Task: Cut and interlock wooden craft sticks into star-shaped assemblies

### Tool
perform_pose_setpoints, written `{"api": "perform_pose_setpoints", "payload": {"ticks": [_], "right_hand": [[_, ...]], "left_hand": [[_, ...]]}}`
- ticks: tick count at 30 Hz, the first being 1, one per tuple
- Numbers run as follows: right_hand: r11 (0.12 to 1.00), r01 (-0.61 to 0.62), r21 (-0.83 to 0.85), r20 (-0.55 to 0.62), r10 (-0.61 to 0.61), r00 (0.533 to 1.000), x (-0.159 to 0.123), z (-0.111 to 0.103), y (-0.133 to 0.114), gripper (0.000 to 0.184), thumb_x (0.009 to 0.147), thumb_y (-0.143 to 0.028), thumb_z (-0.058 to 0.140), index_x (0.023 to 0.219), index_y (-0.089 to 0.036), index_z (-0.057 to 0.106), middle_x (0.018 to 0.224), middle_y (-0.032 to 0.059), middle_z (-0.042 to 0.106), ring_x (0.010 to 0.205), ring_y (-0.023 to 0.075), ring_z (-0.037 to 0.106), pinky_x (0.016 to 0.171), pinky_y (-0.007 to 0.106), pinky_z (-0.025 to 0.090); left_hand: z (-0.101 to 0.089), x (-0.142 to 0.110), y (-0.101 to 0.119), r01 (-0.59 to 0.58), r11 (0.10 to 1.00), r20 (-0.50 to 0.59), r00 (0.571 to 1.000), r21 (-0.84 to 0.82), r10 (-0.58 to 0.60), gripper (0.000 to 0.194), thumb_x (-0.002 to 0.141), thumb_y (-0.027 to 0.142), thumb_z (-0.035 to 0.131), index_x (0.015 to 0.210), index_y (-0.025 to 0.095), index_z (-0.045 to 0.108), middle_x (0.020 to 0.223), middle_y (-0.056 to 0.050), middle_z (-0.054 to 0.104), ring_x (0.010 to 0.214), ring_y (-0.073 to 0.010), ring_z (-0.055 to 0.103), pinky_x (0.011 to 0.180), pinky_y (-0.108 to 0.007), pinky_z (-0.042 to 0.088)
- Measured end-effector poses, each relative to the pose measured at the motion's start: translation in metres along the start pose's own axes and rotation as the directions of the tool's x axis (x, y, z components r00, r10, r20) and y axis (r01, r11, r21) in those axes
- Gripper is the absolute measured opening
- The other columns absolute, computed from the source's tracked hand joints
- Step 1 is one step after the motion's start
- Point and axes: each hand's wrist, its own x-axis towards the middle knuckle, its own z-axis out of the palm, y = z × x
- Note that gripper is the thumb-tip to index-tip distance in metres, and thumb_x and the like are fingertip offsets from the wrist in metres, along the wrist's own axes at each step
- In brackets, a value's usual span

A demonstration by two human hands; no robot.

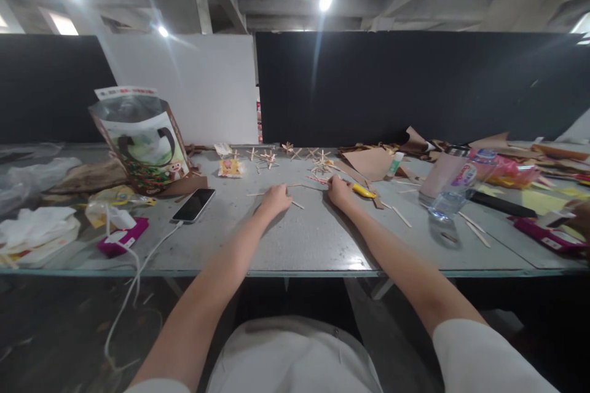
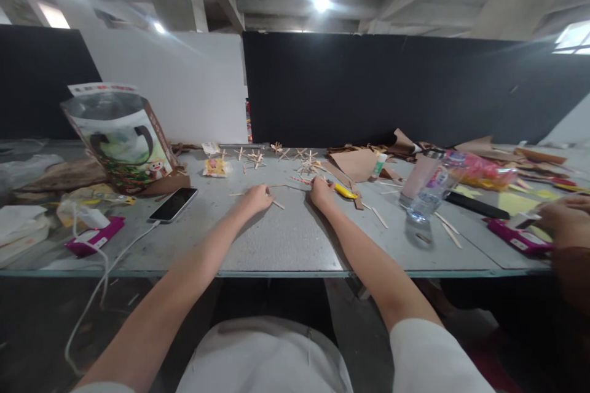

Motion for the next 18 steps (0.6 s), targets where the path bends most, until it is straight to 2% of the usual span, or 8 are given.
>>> {"api": "perform_pose_setpoints", "payload": {"ticks": [3, 5, 10, 14, 18], "right_hand": [[1.0, -0.014, 0.01, -0.012, 0.014, 1.0, 0.0, 0.002, -0.001, 0.036, 0.096, -0.01, 0.039, 0.123, -0.018, 0.062, 0.119, 0.0178, 0.074, 0.116, 0.0334, 0.067, 0.102, 0.048, 0.04], [1.0, -0.028, 0.014, -0.015, 0.028, 0.999, 0.0, 0.003, -0.001, 0.034, 0.099, -0.014, 0.037, 0.121, -0.016, 0.062, 0.119, 0.0191, 0.074, 0.116, 0.0344, 0.067, 0.102, 0.05, 0.041], [0.999, -0.042, 0.017, -0.019, 0.043, 0.999, 0.0, 0.006, -0.003, 0.039, 0.109, -0.026, 0.032, 0.118, -0.015, 0.067, 0.126, 0.0239, 0.072, 0.123, 0.0376, 0.066, 0.104, 0.053, 0.043], [0.999, -0.029, 0.031, -0.031, 0.03, 0.999, 0.0, 0.003, -0.003, 0.039, 0.11, -0.023, 0.032, 0.124, -0.015, 0.067, 0.132, 0.0237, 0.072, 0.124, 0.0364, 0.066, 0.106, 0.053, 0.042], [0.998, 0.003, 0.056, -0.048, 0.0, 0.999, -0.001, -0.002, -0.002, 0.041, 0.108, -0.02, 0.034, 0.132, -0.015, 0.067, 0.128, 0.022, 0.074, 0.122, 0.0356, 0.068, 0.106, 0.05, 0.043]], "left_hand": [[0.002, -0.005, 0.004, -0.009, 1.0, 0.048, 0.999, 0.017, 0.008, 0.032, 0.082, 0.045, 0.088, 0.099, 0.02, 0.078, 0.103, -0.015, 0.081, 0.104, -0.0309, 0.075, 0.087, -0.034, 0.053], [0.001, -0.006, 0.005, -0.01, 1.0, 0.059, 0.998, 0.022, 0.008, 0.035, 0.081, 0.047, 0.09, 0.099, 0.02, 0.079, 0.105, -0.015, 0.081, 0.105, -0.0309, 0.075, 0.088, -0.034, 0.053], [-0.001, -0.002, 0.0, 0.026, 0.999, 0.029, 0.999, 0.035, -0.027, 0.029, 0.085, 0.041, 0.088, 0.1, 0.017, 0.081, 0.114, -0.019, 0.079, 0.112, -0.0316, 0.073, 0.092, -0.037, 0.052], [-0.003, 0.001, -0.008, 0.046, 0.998, 0.0, 0.999, 0.032, -0.046, 0.02, 0.087, 0.033, 0.086, 0.099, 0.018, 0.082, 0.11, -0.018, 0.08, 0.111, -0.0299, 0.072, 0.093, -0.037, 0.052], [-0.002, 0.004, -0.012, 0.024, 1.0, -0.003, 1.0, 0.006, -0.024, 0.01, 0.09, 0.025, 0.083, 0.097, 0.019, 0.084, 0.104, -0.016, 0.081, 0.107, -0.0284, 0.074, 0.093, -0.037, 0.053]]}}
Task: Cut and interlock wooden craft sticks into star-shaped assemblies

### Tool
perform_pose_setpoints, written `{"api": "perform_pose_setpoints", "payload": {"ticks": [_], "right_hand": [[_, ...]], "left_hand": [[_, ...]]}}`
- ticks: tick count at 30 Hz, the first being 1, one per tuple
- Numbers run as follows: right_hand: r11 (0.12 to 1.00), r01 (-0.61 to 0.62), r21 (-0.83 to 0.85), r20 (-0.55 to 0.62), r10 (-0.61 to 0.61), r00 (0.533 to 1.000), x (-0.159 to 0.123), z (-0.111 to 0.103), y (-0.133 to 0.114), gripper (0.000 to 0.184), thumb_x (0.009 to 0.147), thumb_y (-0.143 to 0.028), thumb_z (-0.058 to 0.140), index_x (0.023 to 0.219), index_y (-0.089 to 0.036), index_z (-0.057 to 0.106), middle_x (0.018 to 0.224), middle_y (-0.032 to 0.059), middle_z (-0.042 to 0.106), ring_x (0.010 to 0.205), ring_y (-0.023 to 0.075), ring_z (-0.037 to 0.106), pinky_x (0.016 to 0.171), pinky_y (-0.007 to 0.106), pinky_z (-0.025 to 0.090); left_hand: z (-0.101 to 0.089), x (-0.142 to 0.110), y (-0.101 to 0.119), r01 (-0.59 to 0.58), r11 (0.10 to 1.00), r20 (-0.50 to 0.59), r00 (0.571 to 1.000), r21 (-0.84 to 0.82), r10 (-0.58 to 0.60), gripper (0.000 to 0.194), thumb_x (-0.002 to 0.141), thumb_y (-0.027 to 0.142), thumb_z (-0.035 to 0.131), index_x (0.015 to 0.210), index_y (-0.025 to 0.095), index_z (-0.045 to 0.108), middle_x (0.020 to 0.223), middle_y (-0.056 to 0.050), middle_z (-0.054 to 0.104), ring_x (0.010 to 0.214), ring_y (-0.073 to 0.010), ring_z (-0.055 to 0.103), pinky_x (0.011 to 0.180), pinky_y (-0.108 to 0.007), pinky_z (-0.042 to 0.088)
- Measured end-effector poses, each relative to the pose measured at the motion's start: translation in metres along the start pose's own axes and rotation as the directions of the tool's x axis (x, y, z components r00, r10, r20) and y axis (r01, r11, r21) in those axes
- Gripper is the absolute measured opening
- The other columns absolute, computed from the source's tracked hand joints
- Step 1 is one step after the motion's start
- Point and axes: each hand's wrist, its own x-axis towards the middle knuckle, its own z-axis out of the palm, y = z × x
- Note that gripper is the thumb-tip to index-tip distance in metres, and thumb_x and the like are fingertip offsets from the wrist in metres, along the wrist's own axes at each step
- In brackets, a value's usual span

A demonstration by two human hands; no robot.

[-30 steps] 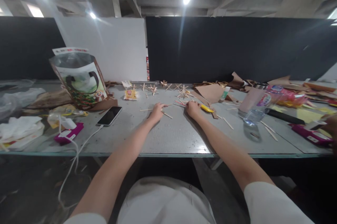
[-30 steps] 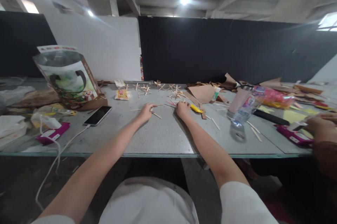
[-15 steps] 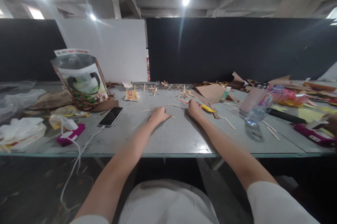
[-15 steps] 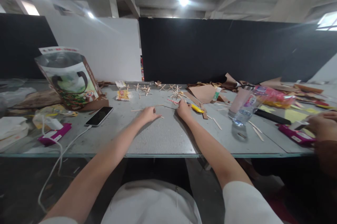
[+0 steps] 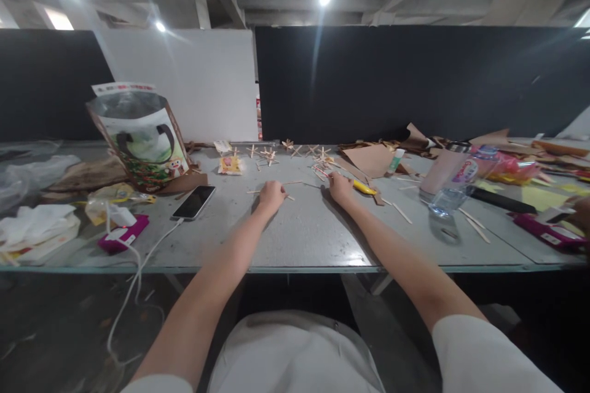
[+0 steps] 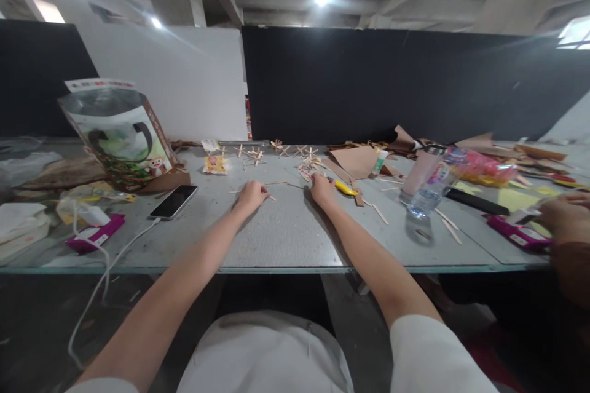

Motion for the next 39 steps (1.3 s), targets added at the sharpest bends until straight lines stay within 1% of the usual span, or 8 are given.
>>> {"api": "perform_pose_setpoints", "payload": {"ticks": [5, 7, 10, 14, 21, 26, 30, 39], "right_hand": [[0.998, 0.038, 0.052, -0.028, -0.037, 0.999, -0.001, -0.003, 0.001, 0.058, 0.105, -0.014, 0.034, 0.161, -0.018, 0.046, 0.114, 0.0158, 0.079, 0.111, 0.0322, 0.073, 0.096, 0.041, 0.051], [0.996, 0.051, 0.071, -0.041, -0.048, 0.998, 0.0, -0.003, 0.002, 0.062, 0.104, -0.013, 0.033, 0.165, -0.019, 0.04, 0.11, 0.0143, 0.08, 0.107, 0.0318, 0.075, 0.095, 0.04, 0.051], [0.994, 0.067, 0.09, -0.057, -0.062, 0.996, 0.001, -0.002, 0.002, 0.061, 0.104, -0.013, 0.033, 0.163, -0.018, 0.044, 0.111, 0.0145, 0.079, 0.107, 0.0313, 0.075, 0.095, 0.039, 0.051], [0.993, 0.066, 0.098, -0.066, -0.06, 0.996, 0.002, 0.001, 0.002, 0.056, 0.105, -0.016, 0.035, 0.159, -0.016, 0.05, 0.114, 0.0154, 0.079, 0.104, 0.0312, 0.075, 0.094, 0.038, 0.051], [0.99, 0.08, 0.117, -0.069, -0.072, 0.995, 0.002, 0.0, 0.001, 0.055, 0.104, -0.015, 0.036, 0.157, -0.019, 0.052, 0.112, 0.0125, 0.08, 0.103, 0.0285, 0.074, 0.095, 0.035, 0.05], [0.988, 0.073, 0.139, -0.076, -0.063, 0.995, 0.005, 0.002, 0.001, 0.049, 0.101, -0.014, 0.037, 0.141, -0.019, 0.065, 0.107, 0.0116, 0.081, 0.101, 0.0295, 0.074, 0.095, 0.037, 0.051], [0.984, 0.069, 0.165, -0.081, -0.056, 0.995, 0.008, 0.005, 0.002, 0.044, 0.098, -0.012, 0.04, 0.127, -0.018, 0.072, 0.108, 0.0127, 0.081, 0.105, 0.0305, 0.073, 0.097, 0.039, 0.051], [0.964, 0.041, 0.265, -0.1, -0.015, 0.995, 0.015, 0.013, 0.005, 0.043, 0.1, -0.012, 0.041, 0.137, -0.014, 0.064, 0.121, 0.0142, 0.08, 0.108, 0.0266, 0.075, 0.101, 0.039, 0.053]], "left_hand": [[0.005, 0.002, 0.001, -0.045, 0.999, -0.009, 0.999, -0.018, 0.044, 0.008, 0.091, 0.023, 0.081, 0.096, 0.02, 0.086, 0.103, -0.016, 0.081, 0.108, -0.0291, 0.073, 0.096, -0.038, 0.053], [0.006, 0.001, 0.001, -0.051, 0.999, -0.029, 0.998, -0.005, 0.051, 0.01, 0.091, 0.024, 0.082, 0.1, 0.021, 0.085, 0.109, -0.017, 0.08, 0.113, -0.0302, 0.071, 0.099, -0.04, 0.052], [0.006, 0.0, 0.0, -0.047, 0.998, -0.072, 0.996, 0.036, 0.049, 0.016, 0.088, 0.027, 0.084, 0.103, 0.019, 0.084, 0.118, -0.019, 0.077, 0.124, -0.0344, 0.064, 0.106, -0.044, 0.049], [0.005, -0.001, -0.002, -0.039, 0.995, -0.089, 0.995, 0.088, 0.047, 0.016, 0.088, 0.031, 0.085, 0.093, 0.016, 0.084, 0.113, -0.022, 0.077, 0.132, -0.04, 0.058, 0.108, -0.049, 0.047], [0.012, -0.001, 0.002, -0.084, 0.992, -0.063, 0.994, 0.09, 0.089, 0.022, 0.09, 0.041, 0.083, 0.084, 0.02, 0.085, 0.093, -0.018, 0.078, 0.125, -0.0378, 0.061, 0.104, -0.044, 0.05], [0.013, -0.003, 0.005, -0.093, 0.993, -0.096, 0.99, 0.078, 0.1, 0.034, 0.082, 0.055, 0.087, 0.081, 0.021, 0.084, 0.103, -0.017, 0.077, 0.128, -0.041, 0.057, 0.11, -0.048, 0.047], [0.014, -0.001, 0.004, -0.109, 0.993, -0.095, 0.989, 0.04, 0.113, 0.032, 0.079, 0.051, 0.091, 0.085, 0.02, 0.084, 0.114, -0.017, 0.076, 0.129, -0.0401, 0.055, 0.111, -0.048, 0.045], [0.017, 0.007, -0.005, -0.159, 0.987, -0.058, 0.986, -0.033, 0.157, 0.019, 0.079, 0.038, 0.092, 0.079, 0.022, 0.082, 0.122, -0.014, 0.078, 0.131, -0.0378, 0.056, 0.115, -0.047, 0.043]]}}
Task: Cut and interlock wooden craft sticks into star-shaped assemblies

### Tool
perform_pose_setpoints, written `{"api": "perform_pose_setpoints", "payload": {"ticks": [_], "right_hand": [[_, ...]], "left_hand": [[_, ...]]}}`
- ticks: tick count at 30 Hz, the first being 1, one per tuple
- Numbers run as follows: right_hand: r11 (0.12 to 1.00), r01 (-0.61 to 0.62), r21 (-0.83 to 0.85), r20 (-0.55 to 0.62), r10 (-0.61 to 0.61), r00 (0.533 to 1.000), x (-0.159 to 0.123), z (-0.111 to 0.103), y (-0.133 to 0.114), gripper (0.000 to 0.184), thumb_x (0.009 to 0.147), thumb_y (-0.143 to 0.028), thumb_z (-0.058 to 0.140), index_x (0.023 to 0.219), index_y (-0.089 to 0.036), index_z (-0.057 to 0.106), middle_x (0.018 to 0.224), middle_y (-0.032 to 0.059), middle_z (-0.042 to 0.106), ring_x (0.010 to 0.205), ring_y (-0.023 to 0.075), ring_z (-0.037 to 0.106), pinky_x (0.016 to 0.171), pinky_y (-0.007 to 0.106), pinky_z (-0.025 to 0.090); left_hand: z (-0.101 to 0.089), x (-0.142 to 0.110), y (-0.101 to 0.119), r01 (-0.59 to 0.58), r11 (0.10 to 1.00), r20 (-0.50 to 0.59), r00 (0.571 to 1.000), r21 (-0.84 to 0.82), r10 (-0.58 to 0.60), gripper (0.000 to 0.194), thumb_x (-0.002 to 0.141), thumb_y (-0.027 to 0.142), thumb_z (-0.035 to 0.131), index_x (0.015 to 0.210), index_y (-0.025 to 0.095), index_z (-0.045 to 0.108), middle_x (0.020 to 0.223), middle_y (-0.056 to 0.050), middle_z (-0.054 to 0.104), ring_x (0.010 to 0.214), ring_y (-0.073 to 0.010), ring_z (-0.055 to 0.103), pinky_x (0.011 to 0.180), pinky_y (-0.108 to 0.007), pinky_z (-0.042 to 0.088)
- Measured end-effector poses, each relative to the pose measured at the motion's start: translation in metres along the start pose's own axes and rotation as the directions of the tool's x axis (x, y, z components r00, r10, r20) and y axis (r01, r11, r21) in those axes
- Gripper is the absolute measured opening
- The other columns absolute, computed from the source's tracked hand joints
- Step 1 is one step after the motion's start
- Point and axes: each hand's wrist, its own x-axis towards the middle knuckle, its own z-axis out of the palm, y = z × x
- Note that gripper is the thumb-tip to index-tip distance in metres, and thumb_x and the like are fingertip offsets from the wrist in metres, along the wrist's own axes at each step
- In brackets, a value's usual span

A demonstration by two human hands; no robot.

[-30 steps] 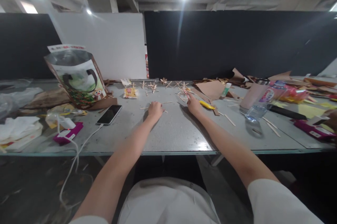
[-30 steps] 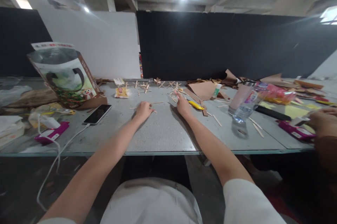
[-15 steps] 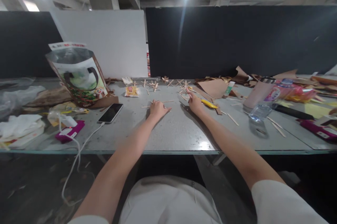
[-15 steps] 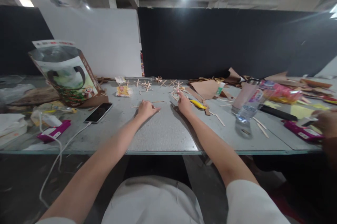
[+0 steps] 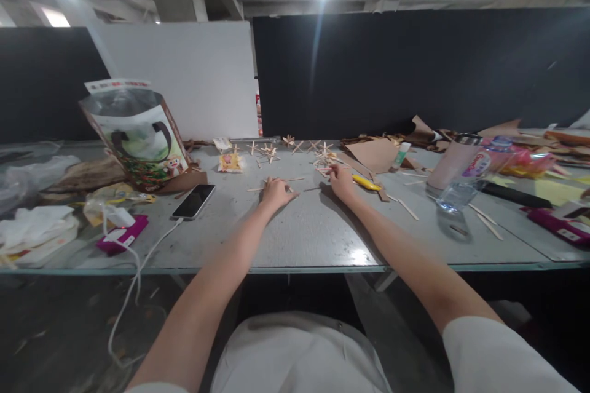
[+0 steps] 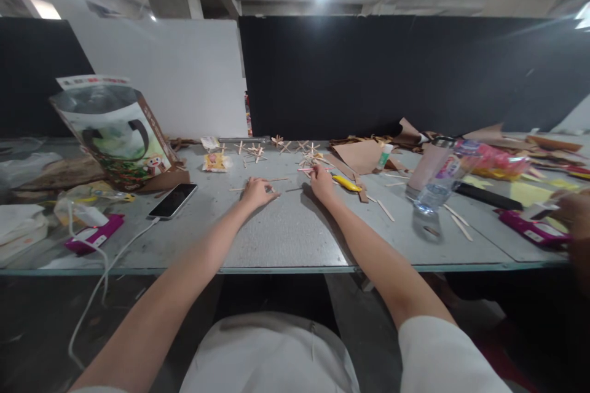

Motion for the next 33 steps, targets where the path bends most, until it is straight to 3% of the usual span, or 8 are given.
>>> {"api": "perform_pose_setpoints", "payload": {"ticks": [7, 18, 23, 27, 30, 33], "right_hand": [[0.994, 0.031, 0.104, -0.05, -0.026, 0.998, 0.002, 0.005, 0.007, 0.031, 0.098, -0.019, 0.053, 0.127, -0.013, 0.064, 0.119, 0.0188, 0.08, 0.109, 0.029, 0.075, 0.1, 0.043, 0.055], [0.95, 0.121, 0.287, -0.172, -0.073, 0.982, 0.005, 0.01, 0.017, 0.016, 0.093, -0.035, 0.064, 0.1, -0.021, 0.064, 0.093, 0.0132, 0.08, 0.087, 0.0303, 0.075, 0.084, 0.044, 0.059], [0.92, 0.133, 0.369, -0.164, -0.077, 0.983, 0.004, 0.009, 0.012, 0.032, 0.099, -0.051, 0.059, 0.086, -0.021, 0.06, 0.081, 0.0089, 0.075, 0.078, 0.024, 0.07, 0.08, 0.036, 0.055], [0.877, 0.098, 0.471, -0.089, -0.064, 0.994, 0.024, 0.014, 0.005, 0.05, 0.107, -0.06, 0.04, 0.079, -0.022, 0.056, 0.068, 0.0058, 0.07, 0.059, 0.0171, 0.064, 0.062, 0.029, 0.052], [0.845, 0.056, 0.532, -0.032, -0.046, 0.998, 0.045, 0.021, 0.001, 0.05, 0.108, -0.061, 0.033, 0.087, -0.022, 0.057, 0.07, 0.0035, 0.068, 0.049, 0.0138, 0.059, 0.048, 0.025, 0.046], [0.821, 0.052, 0.569, 0.005, -0.066, 0.998, 0.054, 0.026, -0.001, 0.044, 0.105, -0.06, 0.04, 0.103, -0.022, 0.061, 0.086, 0.0036, 0.073, 0.049, 0.0112, 0.059, 0.045, 0.022, 0.045]], "left_hand": [[0.003, 0.006, -0.007, -0.042, 0.999, 0.043, 0.998, -0.014, 0.042, 0.018, 0.082, 0.037, 0.089, 0.093, 0.024, 0.083, 0.115, -0.011, 0.08, 0.137, -0.0316, 0.058, 0.117, -0.044, 0.043], [0.0, 0.009, -0.008, -0.042, 0.998, 0.091, 0.995, 0.048, 0.037, 0.049, 0.085, 0.045, 0.086, 0.127, 0.02, 0.08, 0.139, -0.018, 0.073, 0.141, -0.0331, 0.058, 0.119, -0.042, 0.042], [-0.005, 0.011, -0.009, -0.05, 0.995, 0.115, 0.993, 0.089, 0.04, 0.05, 0.087, 0.05, 0.084, 0.127, 0.021, 0.08, 0.138, -0.017, 0.073, 0.14, -0.0349, 0.059, 0.118, -0.044, 0.042], [-0.009, 0.025, -0.012, -0.082, 0.99, 0.163, 0.985, 0.115, 0.062, 0.048, 0.086, 0.053, 0.084, 0.124, 0.023, 0.083, 0.129, -0.016, 0.077, 0.133, -0.0363, 0.063, 0.115, -0.046, 0.043], [-0.011, 0.044, -0.017, -0.121, 0.987, 0.204, 0.974, 0.108, 0.097, 0.042, 0.081, 0.051, 0.087, 0.115, 0.026, 0.086, 0.119, -0.013, 0.08, 0.135, -0.0376, 0.06, 0.117, -0.047, 0.039], [-0.013, 0.061, -0.024, -0.14, 0.986, 0.224, 0.968, 0.09, 0.117, 0.032, 0.081, 0.046, 0.088, 0.108, 0.029, 0.087, 0.115, -0.009, 0.08, 0.141, -0.037, 0.056, 0.121, -0.048, 0.034]]}}
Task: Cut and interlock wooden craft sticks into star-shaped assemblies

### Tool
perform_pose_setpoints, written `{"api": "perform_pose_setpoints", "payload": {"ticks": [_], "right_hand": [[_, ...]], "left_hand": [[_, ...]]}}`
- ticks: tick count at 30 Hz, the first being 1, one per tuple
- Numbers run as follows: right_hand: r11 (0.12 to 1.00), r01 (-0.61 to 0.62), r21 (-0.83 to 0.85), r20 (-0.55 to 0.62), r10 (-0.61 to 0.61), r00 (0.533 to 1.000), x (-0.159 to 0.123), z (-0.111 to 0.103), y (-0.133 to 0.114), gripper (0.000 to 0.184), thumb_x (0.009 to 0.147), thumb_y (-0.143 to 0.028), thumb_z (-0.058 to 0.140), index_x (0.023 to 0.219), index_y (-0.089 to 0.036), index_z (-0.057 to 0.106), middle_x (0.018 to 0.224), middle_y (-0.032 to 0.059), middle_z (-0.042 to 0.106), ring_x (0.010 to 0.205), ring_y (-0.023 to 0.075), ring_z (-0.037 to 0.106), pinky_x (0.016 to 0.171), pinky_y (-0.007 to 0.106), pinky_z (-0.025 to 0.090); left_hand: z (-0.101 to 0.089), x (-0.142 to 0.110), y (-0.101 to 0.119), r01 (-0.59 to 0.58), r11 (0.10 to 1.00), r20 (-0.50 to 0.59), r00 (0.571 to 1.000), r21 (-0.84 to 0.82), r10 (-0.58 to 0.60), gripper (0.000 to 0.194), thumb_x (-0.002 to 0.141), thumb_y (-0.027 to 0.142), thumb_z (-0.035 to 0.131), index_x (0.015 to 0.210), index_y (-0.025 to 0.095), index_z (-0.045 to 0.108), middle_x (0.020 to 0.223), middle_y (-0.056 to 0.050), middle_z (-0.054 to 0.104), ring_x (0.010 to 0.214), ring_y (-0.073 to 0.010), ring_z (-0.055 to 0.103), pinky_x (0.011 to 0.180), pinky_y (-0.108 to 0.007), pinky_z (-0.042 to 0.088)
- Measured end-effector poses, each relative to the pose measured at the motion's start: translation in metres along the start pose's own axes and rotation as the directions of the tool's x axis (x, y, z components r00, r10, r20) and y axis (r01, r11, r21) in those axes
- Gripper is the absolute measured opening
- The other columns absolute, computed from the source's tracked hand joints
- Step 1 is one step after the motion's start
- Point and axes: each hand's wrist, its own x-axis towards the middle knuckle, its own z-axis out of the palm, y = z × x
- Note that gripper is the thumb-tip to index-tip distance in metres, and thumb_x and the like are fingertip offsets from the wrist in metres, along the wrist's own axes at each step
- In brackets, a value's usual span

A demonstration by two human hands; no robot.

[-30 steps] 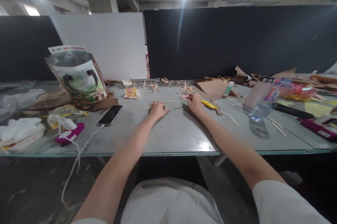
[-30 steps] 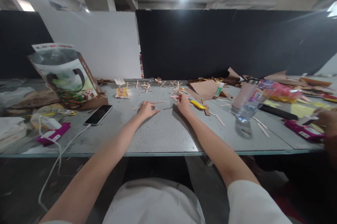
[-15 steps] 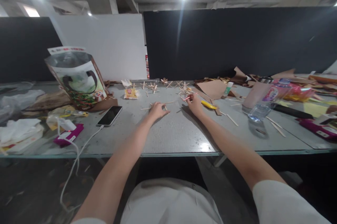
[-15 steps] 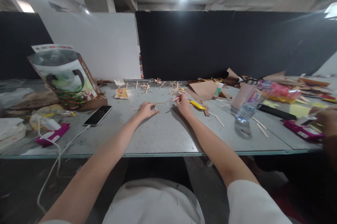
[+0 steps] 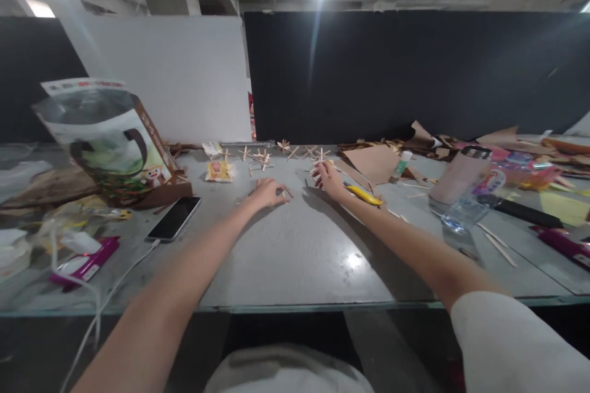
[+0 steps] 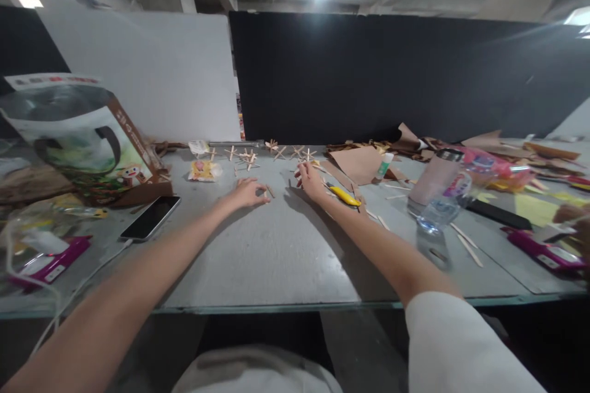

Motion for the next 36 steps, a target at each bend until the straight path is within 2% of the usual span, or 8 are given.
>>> {"api": "perform_pose_setpoints", "payload": {"ticks": [4, 6, 10, 12, 16, 26, 32, 36], "right_hand": [[0.999, 0.032, 0.044, 0.011, -0.032, 0.999, -0.008, 0.001, -0.001, 0.046, 0.102, -0.061, 0.045, 0.117, -0.022, 0.064, 0.107, 0.0075, 0.075, 0.057, 0.0121, 0.065, 0.047, 0.023, 0.048], [0.997, 0.04, 0.068, 0.009, -0.041, 0.999, -0.015, 0.0, -0.001, 0.05, 0.102, -0.062, 0.044, 0.12, -0.021, 0.065, 0.108, 0.009, 0.075, 0.057, 0.0137, 0.066, 0.045, 0.025, 0.048], [0.991, 0.052, 0.12, 0.021, -0.055, 0.998, -0.025, 0.001, -0.002, 0.05, 0.102, -0.063, 0.043, 0.109, -0.021, 0.07, 0.094, 0.0064, 0.074, 0.053, 0.0147, 0.063, 0.046, 0.027, 0.048], [0.985, 0.059, 0.164, 0.014, -0.062, 0.998, -0.028, 0.002, -0.004, 0.049, 0.103, -0.064, 0.045, 0.095, -0.022, 0.07, 0.082, 0.004, 0.071, 0.052, 0.0147, 0.059, 0.048, 0.028, 0.047], [0.99, 0.038, 0.136, 0.063, -0.047, 0.997, -0.034, 0.003, -0.01, 0.054, 0.103, -0.067, 0.046, 0.082, -0.024, 0.07, 0.069, 0.001, 0.068, 0.048, 0.0141, 0.056, 0.049, 0.028, 0.045], [0.989, -0.043, 0.144, 0.119, 0.026, 0.992, -0.032, 0.002, -0.016, 0.056, 0.101, -0.072, 0.045, 0.084, -0.025, 0.07, 0.068, 0.0009, 0.067, 0.047, 0.0151, 0.056, 0.049, 0.029, 0.045], [0.967, -0.151, 0.206, 0.122, 0.127, 0.984, -0.029, 0.002, -0.012, 0.056, 0.099, -0.075, 0.047, 0.081, -0.026, 0.068, 0.067, 0.0025, 0.066, 0.045, 0.0183, 0.057, 0.043, 0.032, 0.046], [0.943, -0.201, 0.266, 0.18, 0.156, 0.971, -0.027, 0.001, -0.009, 0.047, 0.099, -0.068, 0.05, 0.101, -0.026, 0.071, 0.079, 0.0034, 0.071, 0.046, 0.0172, 0.057, 0.04, 0.03, 0.045]], "left_hand": [[-0.003, 0.006, -0.013, -0.001, 1.0, -0.013, 1.0, -0.019, 0.001, 0.036, 0.081, 0.046, 0.088, 0.11, 0.025, 0.085, 0.123, -0.012, 0.079, 0.146, -0.0391, 0.051, 0.121, -0.049, 0.036], [0.0, 0.004, -0.018, -0.018, 0.999, -0.033, 0.999, -0.031, 0.017, 0.038, 0.083, 0.047, 0.086, 0.113, 0.025, 0.084, 0.129, -0.012, 0.077, 0.149, -0.0381, 0.049, 0.123, -0.049, 0.035], [0.008, -0.003, -0.025, -0.064, 0.996, -0.066, 0.996, -0.057, 0.06, 0.036, 0.087, 0.047, 0.083, 0.118, 0.029, 0.083, 0.135, -0.009, 0.077, 0.149, -0.0366, 0.05, 0.124, -0.055, 0.032], [0.011, -0.007, -0.024, -0.146, 0.984, -0.09, 0.986, -0.1, 0.137, 0.036, 0.084, 0.044, 0.087, 0.115, 0.028, 0.083, 0.128, -0.01, 0.08, 0.146, -0.0375, 0.053, 0.125, -0.059, 0.029], [0.011, -0.013, -0.019, -0.251, 0.958, -0.07, 0.967, -0.136, 0.243, 0.038, 0.085, 0.043, 0.087, 0.119, 0.027, 0.081, 0.132, -0.007, 0.079, 0.143, -0.0362, 0.056, 0.125, -0.06, 0.027], [0.009, -0.016, -0.023, -0.253, 0.953, -0.061, 0.967, -0.166, 0.246, 0.037, 0.084, 0.046, 0.086, 0.117, 0.029, 0.082, 0.133, -0.008, 0.078, 0.14, -0.0363, 0.057, 0.122, -0.06, 0.034], [0.008, -0.018, -0.025, -0.288, 0.935, 0.012, 0.955, -0.206, 0.297, 0.044, 0.081, 0.052, 0.089, 0.119, 0.03, 0.082, 0.134, -0.008, 0.077, 0.14, -0.0374, 0.056, 0.12, -0.059, 0.035], [0.007, -0.018, -0.023, -0.319, 0.925, 0.002, 0.945, -0.205, 0.326, 0.042, 0.085, 0.052, 0.086, 0.121, 0.031, 0.081, 0.134, -0.007, 0.077, 0.138, -0.0356, 0.057, 0.12, -0.056, 0.035]]}}
